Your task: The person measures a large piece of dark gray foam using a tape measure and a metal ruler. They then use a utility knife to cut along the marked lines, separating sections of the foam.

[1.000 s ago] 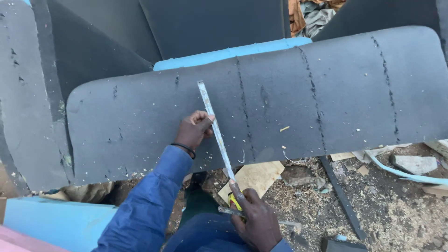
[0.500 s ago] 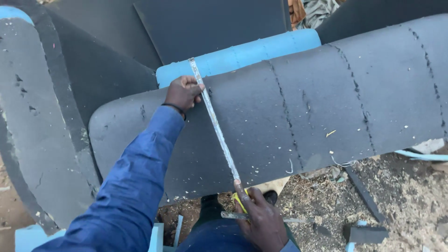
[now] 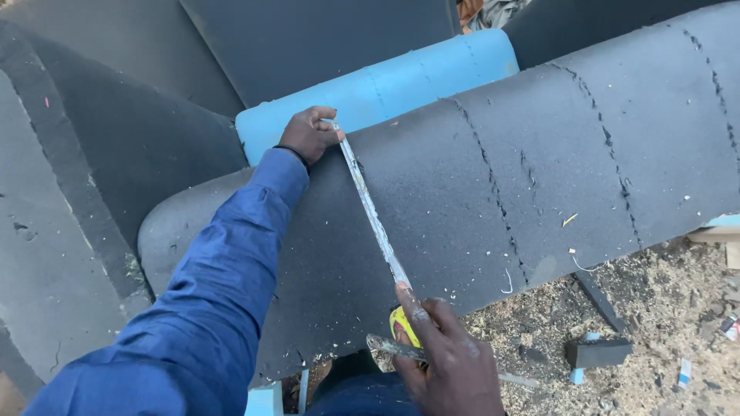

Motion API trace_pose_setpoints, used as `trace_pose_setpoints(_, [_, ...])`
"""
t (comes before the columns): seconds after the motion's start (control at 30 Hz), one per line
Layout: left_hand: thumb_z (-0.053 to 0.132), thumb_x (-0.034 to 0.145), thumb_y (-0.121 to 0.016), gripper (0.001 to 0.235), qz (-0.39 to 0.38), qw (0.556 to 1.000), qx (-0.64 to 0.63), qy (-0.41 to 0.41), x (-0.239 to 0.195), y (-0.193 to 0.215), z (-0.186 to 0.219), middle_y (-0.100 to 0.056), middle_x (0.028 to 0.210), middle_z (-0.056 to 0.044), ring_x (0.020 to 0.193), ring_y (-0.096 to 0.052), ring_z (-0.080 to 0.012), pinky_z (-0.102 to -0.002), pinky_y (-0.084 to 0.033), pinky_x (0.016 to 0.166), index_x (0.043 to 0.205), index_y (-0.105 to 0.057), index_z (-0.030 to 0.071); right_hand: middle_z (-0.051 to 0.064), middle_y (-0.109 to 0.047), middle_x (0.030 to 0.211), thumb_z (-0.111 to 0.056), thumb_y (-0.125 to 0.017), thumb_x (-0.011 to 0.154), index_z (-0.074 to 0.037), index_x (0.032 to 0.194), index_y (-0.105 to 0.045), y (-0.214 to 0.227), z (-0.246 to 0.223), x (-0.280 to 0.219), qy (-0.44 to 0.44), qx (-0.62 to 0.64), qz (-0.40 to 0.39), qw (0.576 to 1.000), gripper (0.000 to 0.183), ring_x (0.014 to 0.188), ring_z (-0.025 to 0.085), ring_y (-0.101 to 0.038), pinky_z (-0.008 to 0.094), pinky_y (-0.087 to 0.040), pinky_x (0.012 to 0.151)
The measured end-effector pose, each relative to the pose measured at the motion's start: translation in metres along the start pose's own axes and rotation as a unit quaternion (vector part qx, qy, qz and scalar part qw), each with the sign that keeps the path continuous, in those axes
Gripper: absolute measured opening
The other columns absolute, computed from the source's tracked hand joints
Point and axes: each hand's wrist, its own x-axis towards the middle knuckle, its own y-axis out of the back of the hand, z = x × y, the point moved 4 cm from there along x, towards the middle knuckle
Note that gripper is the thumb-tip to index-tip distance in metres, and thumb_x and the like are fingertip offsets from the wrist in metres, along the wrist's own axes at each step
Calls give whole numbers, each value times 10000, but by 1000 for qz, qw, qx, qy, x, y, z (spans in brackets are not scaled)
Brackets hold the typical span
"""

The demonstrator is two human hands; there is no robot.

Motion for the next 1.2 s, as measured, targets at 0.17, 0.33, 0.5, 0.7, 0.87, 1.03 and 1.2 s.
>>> trace_pose_setpoints(0.17, [287, 1000, -888, 719, -13, 999, 40, 33, 7, -7, -13, -673, 1582, -166, 1473, -642, -448, -625, -580, 1320, 1641, -599, 138, -23, -713, 1348, -401, -828, 890, -384, 1766, -484, 15, -11, 10, -17, -12, 4, 1000, 941, 694, 158, -827, 514, -781, 601])
trace_pose_setpoints(0.33, [464, 1119, -727, 685, -47, 978, 204, 24, 2, -12, -9, -519, 1753, -108, 1608, -503, -403, -615, -468, 1380, 1697, -541, 149, -63, -691, 1285, -385, -798, 844, -385, 1733, -544, 26, -14, 14, -8, -15, 26, 1000, 925, 702, 196, -811, 490, -669, 461])
trace_pose_setpoints(0.5, [512, 1185, -536, 639, -110, 950, 285, 57, -2, -16, -5, -303, 1855, -84, 1670, -372, -447, -638, -392, 1409, 1756, -469, 231, -84, -711, 1324, -416, -797, 937, -449, 1748, -499, 24, -13, 11, -61, -6, -59, 996, 865, 622, 134, -823, 468, -831, 638])
trace_pose_setpoints(0.7, [439, 1213, -453, 655, -143, 956, 244, 77, -17, -18, 12, -373, 1857, -65, 1705, -356, -416, -612, -337, 1466, 1810, -336, 198, -80, -637, 1348, -459, -750, 995, -507, 1804, -370, 10, -7, 11, -108, -45, -167, 979, 895, 784, 199, -830, 561, -792, 797])
trace_pose_setpoints(0.87, [530, 1199, -434, 722, -131, 951, 275, 62, -24, -17, 15, -362, 1856, -107, 1705, -349, -426, -613, -362, 1437, 1803, -338, 146, -75, -627, 1311, -486, -752, 944, -509, 1786, -393, 0, -5, 8, -96, -45, -145, 984, 916, 762, 305, -771, 601, -688, 695])
trace_pose_setpoints(1.03, [489, 1194, -494, 718, -119, 961, 245, 46, -26, -17, 14, -369, 1855, -103, 1699, -361, -429, -608, -371, 1438, 1805, -336, 147, -19, -650, 1237, -429, -742, 948, -410, 1745, -497, -3, -7, 5, -55, -41, -109, 992, 833, 678, 312, -772, 642, -696, 674])
trace_pose_setpoints(1.2, [513, 1209, -396, 724, -153, 943, 287, 75, -21, -20, 11, -344, 1870, -112, 1684, -373, -455, -628, -407, 1401, 1840, -253, 189, -38, -647, 1288, -425, -737, 893, -496, 1711, -520, 4, -12, 6, -90, -30, -102, 990, 849, 702, 515, -752, 713, -636, 646])
